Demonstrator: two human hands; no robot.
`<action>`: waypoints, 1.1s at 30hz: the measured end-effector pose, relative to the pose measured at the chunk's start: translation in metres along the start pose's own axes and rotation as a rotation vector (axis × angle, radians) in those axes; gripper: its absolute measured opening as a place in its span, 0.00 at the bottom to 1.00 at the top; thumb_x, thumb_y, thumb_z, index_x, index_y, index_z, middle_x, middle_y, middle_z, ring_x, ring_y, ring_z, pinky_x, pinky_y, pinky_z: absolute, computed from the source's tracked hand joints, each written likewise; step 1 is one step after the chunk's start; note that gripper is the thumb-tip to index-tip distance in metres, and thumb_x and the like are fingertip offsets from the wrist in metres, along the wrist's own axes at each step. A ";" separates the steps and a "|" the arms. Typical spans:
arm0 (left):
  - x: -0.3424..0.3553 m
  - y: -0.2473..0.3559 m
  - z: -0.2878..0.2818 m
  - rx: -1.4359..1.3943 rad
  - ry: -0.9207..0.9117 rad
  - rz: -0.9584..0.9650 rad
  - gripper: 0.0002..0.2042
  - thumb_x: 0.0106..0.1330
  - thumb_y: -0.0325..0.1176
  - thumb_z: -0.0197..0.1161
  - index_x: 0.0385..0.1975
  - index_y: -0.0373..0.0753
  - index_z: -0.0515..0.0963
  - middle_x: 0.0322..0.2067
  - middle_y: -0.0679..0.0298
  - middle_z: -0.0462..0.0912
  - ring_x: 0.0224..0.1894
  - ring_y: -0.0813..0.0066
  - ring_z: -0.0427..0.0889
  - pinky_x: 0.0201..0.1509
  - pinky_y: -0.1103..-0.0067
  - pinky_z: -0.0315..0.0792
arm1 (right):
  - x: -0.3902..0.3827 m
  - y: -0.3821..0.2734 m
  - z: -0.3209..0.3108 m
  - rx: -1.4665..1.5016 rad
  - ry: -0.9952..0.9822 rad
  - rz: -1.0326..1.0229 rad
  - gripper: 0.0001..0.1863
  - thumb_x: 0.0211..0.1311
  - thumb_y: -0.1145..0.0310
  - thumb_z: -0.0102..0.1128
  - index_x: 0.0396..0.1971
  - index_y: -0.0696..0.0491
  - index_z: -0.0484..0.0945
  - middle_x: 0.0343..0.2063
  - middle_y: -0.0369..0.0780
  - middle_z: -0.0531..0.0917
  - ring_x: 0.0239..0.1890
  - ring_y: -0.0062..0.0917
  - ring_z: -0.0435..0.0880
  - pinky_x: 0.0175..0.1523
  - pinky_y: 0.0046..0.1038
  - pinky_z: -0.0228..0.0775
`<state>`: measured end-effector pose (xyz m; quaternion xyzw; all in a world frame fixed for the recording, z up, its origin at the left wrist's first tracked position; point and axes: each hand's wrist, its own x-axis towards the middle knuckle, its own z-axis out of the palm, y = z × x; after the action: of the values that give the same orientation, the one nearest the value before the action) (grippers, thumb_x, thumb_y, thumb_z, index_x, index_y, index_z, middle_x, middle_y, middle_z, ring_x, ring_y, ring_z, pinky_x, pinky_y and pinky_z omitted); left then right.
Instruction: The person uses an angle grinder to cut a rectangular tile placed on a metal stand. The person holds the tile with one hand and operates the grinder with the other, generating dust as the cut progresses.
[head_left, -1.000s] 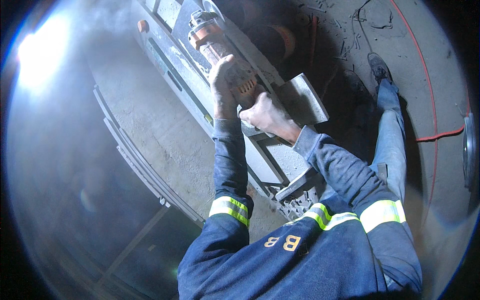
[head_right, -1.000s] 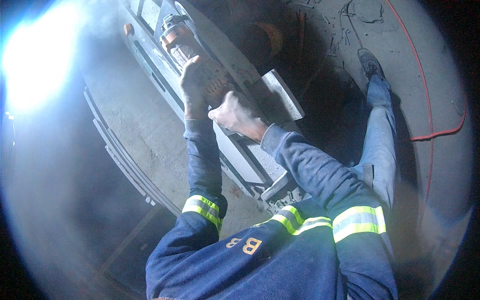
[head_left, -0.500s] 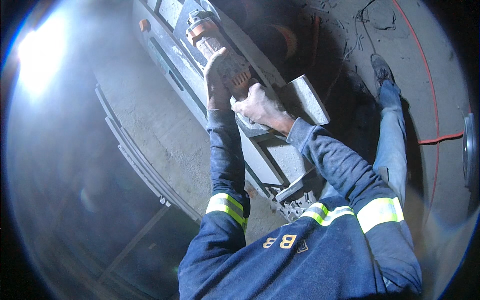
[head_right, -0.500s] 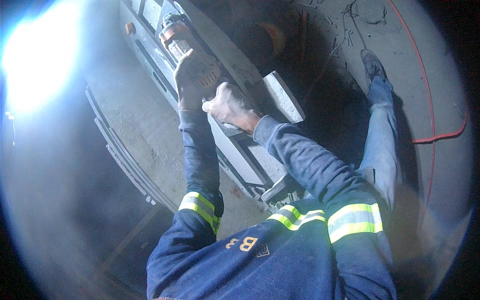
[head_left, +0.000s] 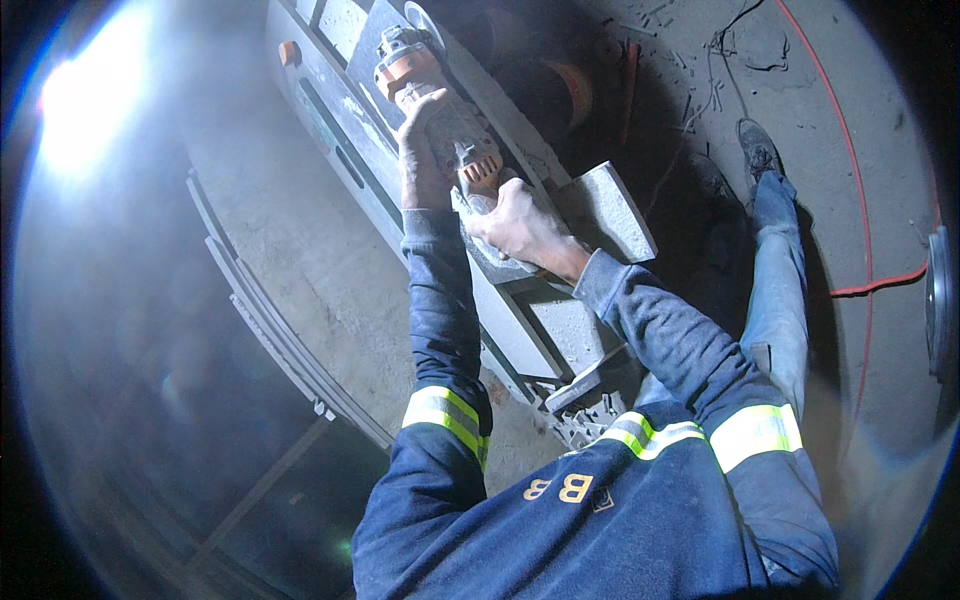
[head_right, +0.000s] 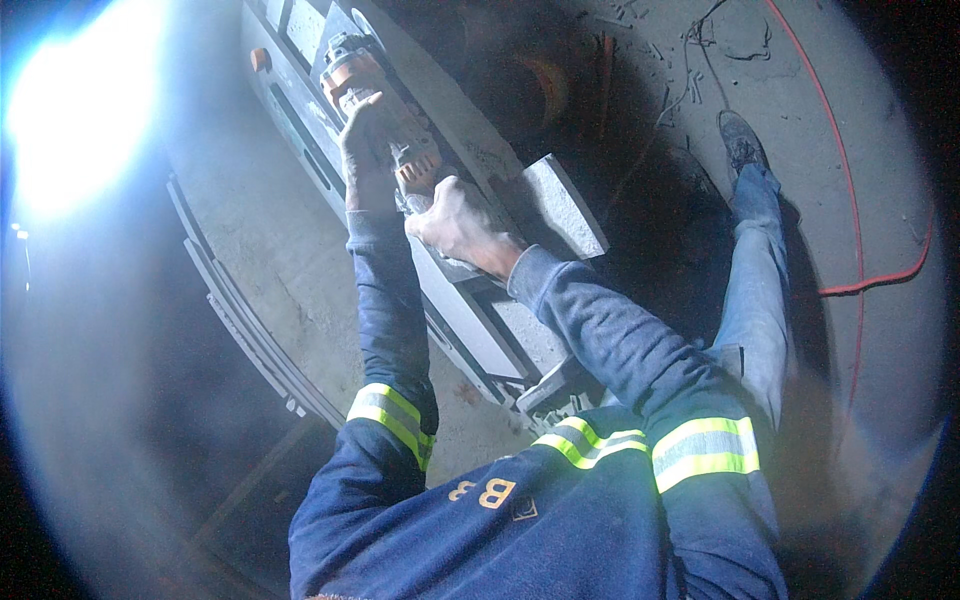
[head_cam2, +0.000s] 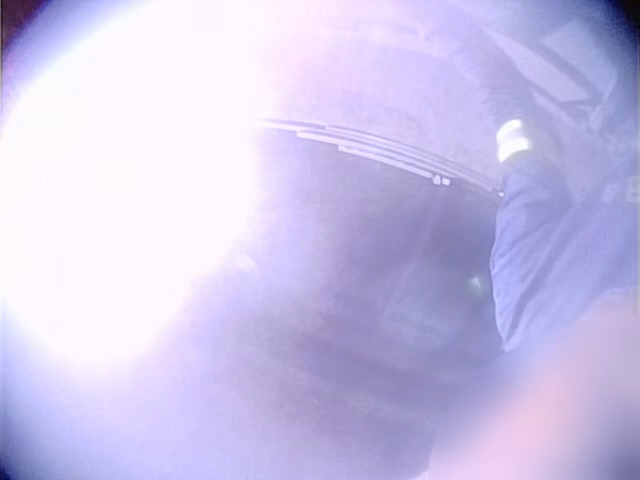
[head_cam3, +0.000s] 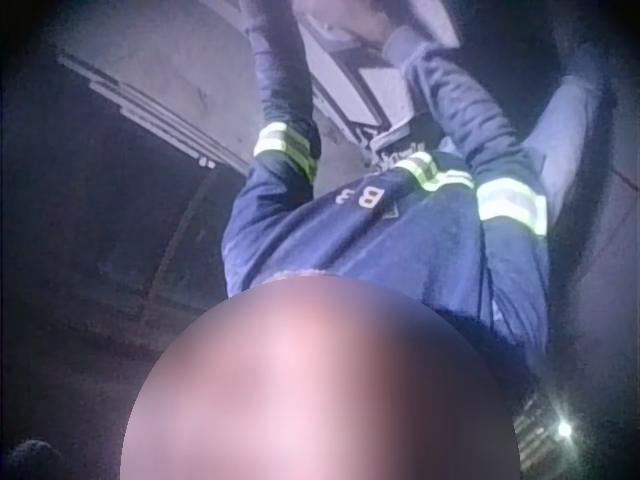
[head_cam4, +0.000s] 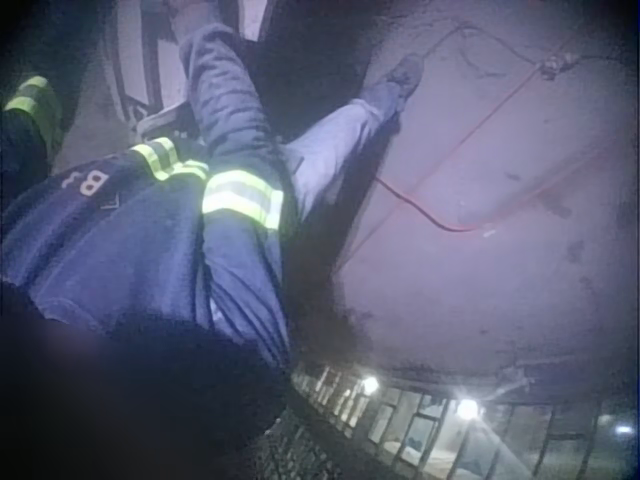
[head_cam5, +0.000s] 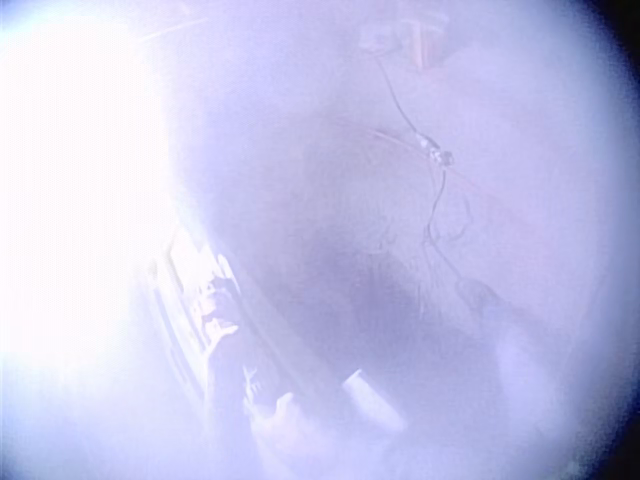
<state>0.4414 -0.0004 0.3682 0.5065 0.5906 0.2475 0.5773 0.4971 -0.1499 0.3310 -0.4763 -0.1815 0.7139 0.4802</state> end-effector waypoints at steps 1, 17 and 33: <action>-0.005 0.000 0.000 -0.003 -0.008 0.001 0.15 0.63 0.38 0.62 0.43 0.35 0.77 0.36 0.59 0.81 0.35 0.69 0.82 0.41 0.75 0.78 | -0.003 -0.001 -0.001 0.012 -0.012 0.004 0.22 0.47 0.62 0.65 0.31 0.70 0.78 0.27 0.52 0.84 0.32 0.36 0.86 0.37 0.34 0.77; -0.015 -0.004 0.005 -0.042 -0.046 0.005 0.13 0.63 0.37 0.62 0.41 0.36 0.79 0.35 0.63 0.80 0.34 0.73 0.81 0.37 0.77 0.76 | -0.016 0.012 0.001 -0.049 -0.055 0.065 0.23 0.52 0.60 0.64 0.36 0.69 0.76 0.29 0.51 0.83 0.32 0.35 0.86 0.35 0.34 0.78; -0.016 0.006 0.014 -0.026 -0.039 -0.052 0.12 0.61 0.35 0.63 0.41 0.38 0.75 0.34 0.61 0.79 0.35 0.70 0.81 0.40 0.75 0.77 | -0.006 0.014 0.005 -0.045 -0.052 0.063 0.25 0.53 0.60 0.64 0.39 0.69 0.75 0.27 0.48 0.83 0.27 0.33 0.84 0.33 0.31 0.77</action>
<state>0.4539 -0.0166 0.3777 0.4882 0.5890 0.2304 0.6014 0.4862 -0.1607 0.3267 -0.4738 -0.1945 0.7366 0.4417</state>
